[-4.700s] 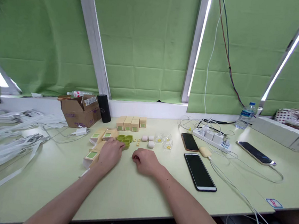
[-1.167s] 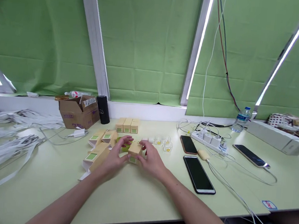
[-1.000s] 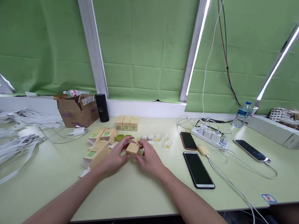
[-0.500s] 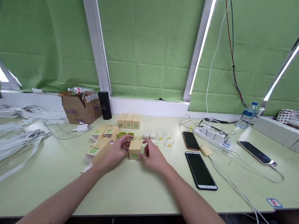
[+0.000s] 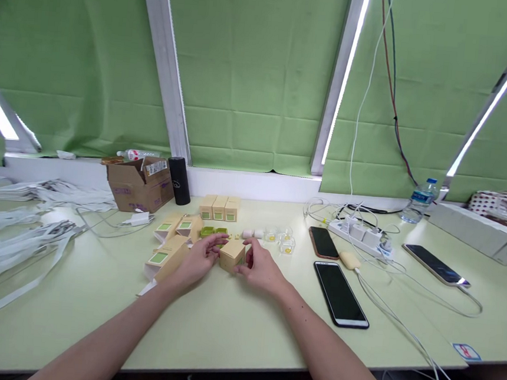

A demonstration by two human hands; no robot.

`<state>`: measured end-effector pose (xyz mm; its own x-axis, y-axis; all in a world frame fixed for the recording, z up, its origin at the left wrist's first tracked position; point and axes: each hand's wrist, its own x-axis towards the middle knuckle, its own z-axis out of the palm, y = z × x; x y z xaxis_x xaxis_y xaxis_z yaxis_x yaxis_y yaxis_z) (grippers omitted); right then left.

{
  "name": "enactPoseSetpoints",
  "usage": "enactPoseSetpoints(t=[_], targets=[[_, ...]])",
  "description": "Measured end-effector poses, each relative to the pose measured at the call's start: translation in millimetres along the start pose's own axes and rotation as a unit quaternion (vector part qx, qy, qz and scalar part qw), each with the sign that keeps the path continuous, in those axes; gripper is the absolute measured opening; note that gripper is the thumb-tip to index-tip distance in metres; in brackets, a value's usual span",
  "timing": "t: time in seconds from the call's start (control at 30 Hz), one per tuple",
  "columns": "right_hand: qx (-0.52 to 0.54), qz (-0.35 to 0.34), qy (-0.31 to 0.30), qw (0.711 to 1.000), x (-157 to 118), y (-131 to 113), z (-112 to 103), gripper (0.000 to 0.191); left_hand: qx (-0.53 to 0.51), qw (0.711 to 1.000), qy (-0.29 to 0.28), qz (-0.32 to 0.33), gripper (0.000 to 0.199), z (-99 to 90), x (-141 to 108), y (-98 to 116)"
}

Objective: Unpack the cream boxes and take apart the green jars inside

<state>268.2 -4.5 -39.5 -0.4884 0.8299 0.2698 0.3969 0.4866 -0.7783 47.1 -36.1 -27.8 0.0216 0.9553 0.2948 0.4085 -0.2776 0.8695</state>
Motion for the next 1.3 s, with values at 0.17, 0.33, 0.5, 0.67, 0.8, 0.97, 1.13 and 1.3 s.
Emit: enactPoseSetpoints(t=[0.17,0.33,0.5,0.67,0.8,0.97,1.13,1.3], targets=[[-0.028,-0.002,0.008,1.000,-2,-3,2,0.054,-0.025,0.999,-0.032,-0.007,0.057,3.0,-1,-1],[0.000,0.005,0.010,1.000,0,1,1,0.045,0.029,1.000,-0.001,-0.012,0.050,0.4,0,3],[0.004,0.011,0.044,0.999,2,4,0,0.035,0.065,0.997,0.028,-0.019,0.039,-1.5,1,2],[0.004,0.008,0.051,0.999,3,5,-1,0.028,0.075,0.996,0.034,-0.027,0.031,-0.7,1,3],[0.017,0.010,0.041,0.999,4,8,0,0.036,0.080,0.996,0.021,-0.033,0.035,-0.2,0,5],[0.051,0.014,0.033,0.998,4,9,1,0.042,0.076,0.997,0.018,-0.008,0.040,0.2,-2,5],[0.052,0.015,0.050,0.997,3,6,0,0.048,0.095,0.995,0.031,0.005,0.043,0.8,-6,11],[0.052,-0.027,0.048,0.997,1,2,0,0.063,0.093,0.995,0.035,0.004,0.050,2.7,-8,11]])
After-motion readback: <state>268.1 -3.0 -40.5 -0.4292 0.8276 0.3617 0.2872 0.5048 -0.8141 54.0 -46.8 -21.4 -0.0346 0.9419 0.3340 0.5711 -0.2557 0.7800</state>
